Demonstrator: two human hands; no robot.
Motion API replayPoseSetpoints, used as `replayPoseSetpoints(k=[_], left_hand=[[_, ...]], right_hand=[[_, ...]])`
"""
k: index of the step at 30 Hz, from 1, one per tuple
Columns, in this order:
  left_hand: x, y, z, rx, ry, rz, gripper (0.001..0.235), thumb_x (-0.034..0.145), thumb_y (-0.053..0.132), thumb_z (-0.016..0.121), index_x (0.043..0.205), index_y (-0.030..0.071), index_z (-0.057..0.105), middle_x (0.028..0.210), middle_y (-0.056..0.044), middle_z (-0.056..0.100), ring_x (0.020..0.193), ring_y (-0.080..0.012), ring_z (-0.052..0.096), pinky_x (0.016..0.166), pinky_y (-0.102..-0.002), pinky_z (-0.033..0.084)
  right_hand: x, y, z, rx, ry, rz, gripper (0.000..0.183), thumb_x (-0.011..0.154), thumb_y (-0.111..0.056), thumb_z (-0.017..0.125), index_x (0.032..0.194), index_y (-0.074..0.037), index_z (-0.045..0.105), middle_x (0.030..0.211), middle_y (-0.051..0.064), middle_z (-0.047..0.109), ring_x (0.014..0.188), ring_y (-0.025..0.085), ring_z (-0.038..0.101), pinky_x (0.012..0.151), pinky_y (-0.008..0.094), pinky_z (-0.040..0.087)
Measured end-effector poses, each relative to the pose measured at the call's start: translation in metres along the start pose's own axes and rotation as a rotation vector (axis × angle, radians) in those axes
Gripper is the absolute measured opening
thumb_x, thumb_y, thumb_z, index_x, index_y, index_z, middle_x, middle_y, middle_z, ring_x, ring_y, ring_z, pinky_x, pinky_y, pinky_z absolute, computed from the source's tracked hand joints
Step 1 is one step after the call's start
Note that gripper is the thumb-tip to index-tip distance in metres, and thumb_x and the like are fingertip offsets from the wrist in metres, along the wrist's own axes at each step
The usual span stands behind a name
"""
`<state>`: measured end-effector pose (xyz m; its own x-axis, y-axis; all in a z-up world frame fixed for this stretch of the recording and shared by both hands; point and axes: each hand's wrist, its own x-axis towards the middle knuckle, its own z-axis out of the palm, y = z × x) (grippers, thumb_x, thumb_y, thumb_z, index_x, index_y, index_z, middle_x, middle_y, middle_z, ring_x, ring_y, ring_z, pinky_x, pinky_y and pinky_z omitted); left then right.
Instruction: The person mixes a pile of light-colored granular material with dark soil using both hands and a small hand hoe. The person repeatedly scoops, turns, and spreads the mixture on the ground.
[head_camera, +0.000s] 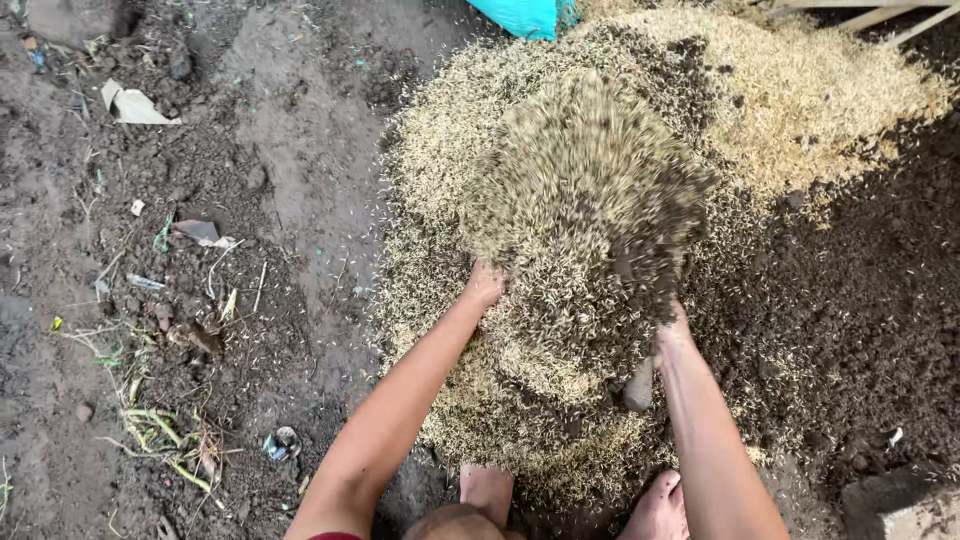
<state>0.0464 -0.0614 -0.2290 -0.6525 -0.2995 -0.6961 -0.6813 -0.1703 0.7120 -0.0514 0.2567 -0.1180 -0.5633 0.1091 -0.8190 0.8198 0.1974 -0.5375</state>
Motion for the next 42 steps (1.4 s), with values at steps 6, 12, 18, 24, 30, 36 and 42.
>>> replayPoseSetpoints(k=[6, 12, 18, 24, 30, 36, 42], left_hand=[[-0.040, 0.056, -0.011, -0.265, 0.044, 0.059, 0.110, 0.074, 0.035, 0.072, 0.163, 0.019, 0.009, 0.168, -0.011, 0.011, 0.152, -0.0326, 0.019, 0.122, -0.046, 0.029], [-0.104, 0.162, -0.031, -0.330, -0.004, 0.215, 0.107, 0.075, 0.027, 0.067, 0.164, 0.021, 0.009, 0.170, -0.008, 0.009, 0.152, -0.0324, 0.018, 0.121, -0.047, 0.031], [-0.097, 0.170, -0.054, 0.571, 0.030, 0.790, 0.119, 0.065, 0.023, 0.085, 0.159, 0.012, 0.013, 0.165, -0.015, 0.013, 0.149, -0.0346, 0.021, 0.122, -0.047, 0.024], [-0.092, 0.130, -0.062, 0.375, 0.303, 0.873, 0.074, 0.103, 0.031, 0.071, 0.161, 0.015, 0.029, 0.163, -0.012, 0.041, 0.157, -0.0336, 0.033, 0.132, -0.046, 0.027], [-0.095, 0.111, -0.063, 0.372, 0.431, 0.356, 0.070, 0.096, 0.051, 0.057, 0.156, 0.018, 0.041, 0.165, -0.012, 0.038, 0.154, -0.0312, 0.034, 0.127, -0.058, 0.006], [-0.077, 0.113, -0.047, 0.345, 0.487, 0.595, 0.065, 0.106, 0.046, 0.051, 0.159, 0.010, 0.035, 0.165, -0.026, 0.028, 0.152, -0.0414, 0.028, 0.123, -0.051, 0.023], [-0.064, 0.056, -0.104, 0.321, 0.533, 0.632, 0.057, 0.109, 0.041, 0.048, 0.157, 0.012, 0.042, 0.165, -0.024, 0.032, 0.155, -0.0384, 0.029, 0.128, -0.049, 0.024]], right_hand=[[-0.106, -0.085, 0.006, -0.145, 0.174, -0.202, 0.039, 0.108, -0.017, 0.039, 0.146, -0.022, 0.042, 0.128, 0.007, 0.055, 0.112, 0.037, 0.047, 0.090, 0.056, 0.042], [-0.191, -0.138, 0.014, -0.544, 0.100, -1.373, 0.066, 0.087, 0.011, 0.041, 0.151, 0.003, 0.027, 0.109, 0.011, 0.066, 0.084, 0.024, 0.063, 0.089, 0.034, 0.053], [-0.191, -0.140, 0.049, -0.397, 0.182, -1.300, 0.022, 0.110, -0.008, 0.036, 0.124, 0.007, 0.044, 0.095, 0.009, 0.057, 0.074, 0.021, 0.057, 0.066, 0.033, 0.055], [-0.167, -0.129, 0.074, -0.953, -0.053, -0.668, 0.052, 0.115, -0.022, 0.021, 0.109, 0.013, 0.058, 0.050, 0.005, 0.046, 0.037, 0.019, 0.040, 0.034, 0.034, 0.043], [-0.175, -0.126, 0.032, -0.493, 0.220, -1.103, 0.048, 0.099, -0.004, 0.036, 0.145, 0.009, 0.034, 0.056, 0.003, 0.055, 0.038, 0.014, 0.052, 0.031, 0.029, 0.044], [-0.172, -0.091, 0.071, -0.813, -0.044, -0.801, 0.067, 0.088, 0.003, 0.047, 0.150, 0.008, 0.022, 0.051, 0.006, 0.058, 0.037, 0.016, 0.056, 0.033, 0.028, 0.048], [-0.160, -0.138, -0.008, -0.528, 0.374, -0.738, 0.045, 0.102, 0.002, 0.032, 0.147, -0.001, 0.032, 0.087, 0.013, 0.062, 0.048, 0.016, 0.054, 0.036, 0.030, 0.049]])
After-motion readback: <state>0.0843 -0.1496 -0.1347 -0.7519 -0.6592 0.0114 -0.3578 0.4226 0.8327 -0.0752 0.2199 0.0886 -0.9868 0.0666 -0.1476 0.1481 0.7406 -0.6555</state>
